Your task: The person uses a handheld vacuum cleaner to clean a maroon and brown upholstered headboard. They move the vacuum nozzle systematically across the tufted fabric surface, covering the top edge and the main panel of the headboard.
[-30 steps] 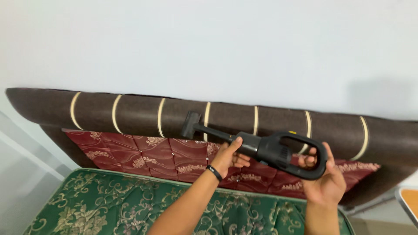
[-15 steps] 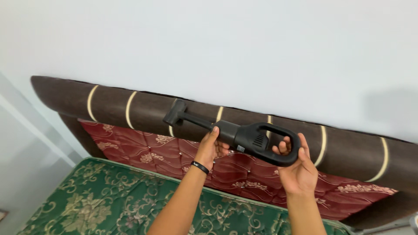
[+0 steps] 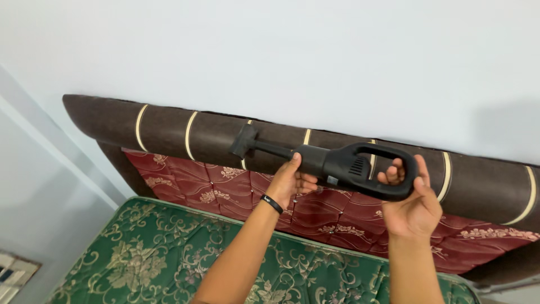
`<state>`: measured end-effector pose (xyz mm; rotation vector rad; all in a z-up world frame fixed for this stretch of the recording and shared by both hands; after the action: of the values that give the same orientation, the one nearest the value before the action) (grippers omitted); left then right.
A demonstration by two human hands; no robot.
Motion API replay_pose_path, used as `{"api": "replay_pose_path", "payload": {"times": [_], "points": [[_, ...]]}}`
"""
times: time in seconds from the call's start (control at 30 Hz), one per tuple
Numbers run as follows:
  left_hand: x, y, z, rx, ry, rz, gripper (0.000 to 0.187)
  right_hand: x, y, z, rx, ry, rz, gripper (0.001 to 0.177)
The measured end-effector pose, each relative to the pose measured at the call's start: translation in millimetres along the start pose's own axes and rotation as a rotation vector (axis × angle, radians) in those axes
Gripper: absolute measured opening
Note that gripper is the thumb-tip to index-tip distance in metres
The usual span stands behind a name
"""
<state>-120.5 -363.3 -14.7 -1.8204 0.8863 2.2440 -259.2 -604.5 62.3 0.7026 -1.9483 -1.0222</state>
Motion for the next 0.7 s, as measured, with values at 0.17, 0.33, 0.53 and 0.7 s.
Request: {"api": "replay_pose_path", "payload": {"times": [0.17, 0.33, 0.53, 0.7], "points": [[-6.6, 0.5, -0.1, 0.038, -0.019, -0.005, 0.075, -4.1, 5.0, 4.4, -0.018, -0.036, -0.01, 0.055], [-20.1, -25.4, -5.2, 0.033, -0.027, -0.015, 0.077, -31.1, 10.2, 2.0, -0.074, -0.034, 0.008, 0.054], [-38.6, -66.5, -15.4, -0.009, -0.019, -0.004, 0.086, -70.1, 32.7, -14.8, -0.097, -0.033, 0.035, 0.045], [-55.6, -102.2, -19.0, -0.031, -0.049, 0.05, 0.086, -108.7, 56.0, -24.7, -0.15, -0.026, 0.071, 0.046]]}}
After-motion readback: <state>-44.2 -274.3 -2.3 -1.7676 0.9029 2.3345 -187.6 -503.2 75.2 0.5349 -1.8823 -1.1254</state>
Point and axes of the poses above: each hand's wrist, its own z-axis away from the middle knuckle, its own y-axis out of the palm, x = y × z, the point moved 9 cm from there along -z, towards the middle knuckle, and after that the axes turned 1 degree about x, right-handed, at the moved point
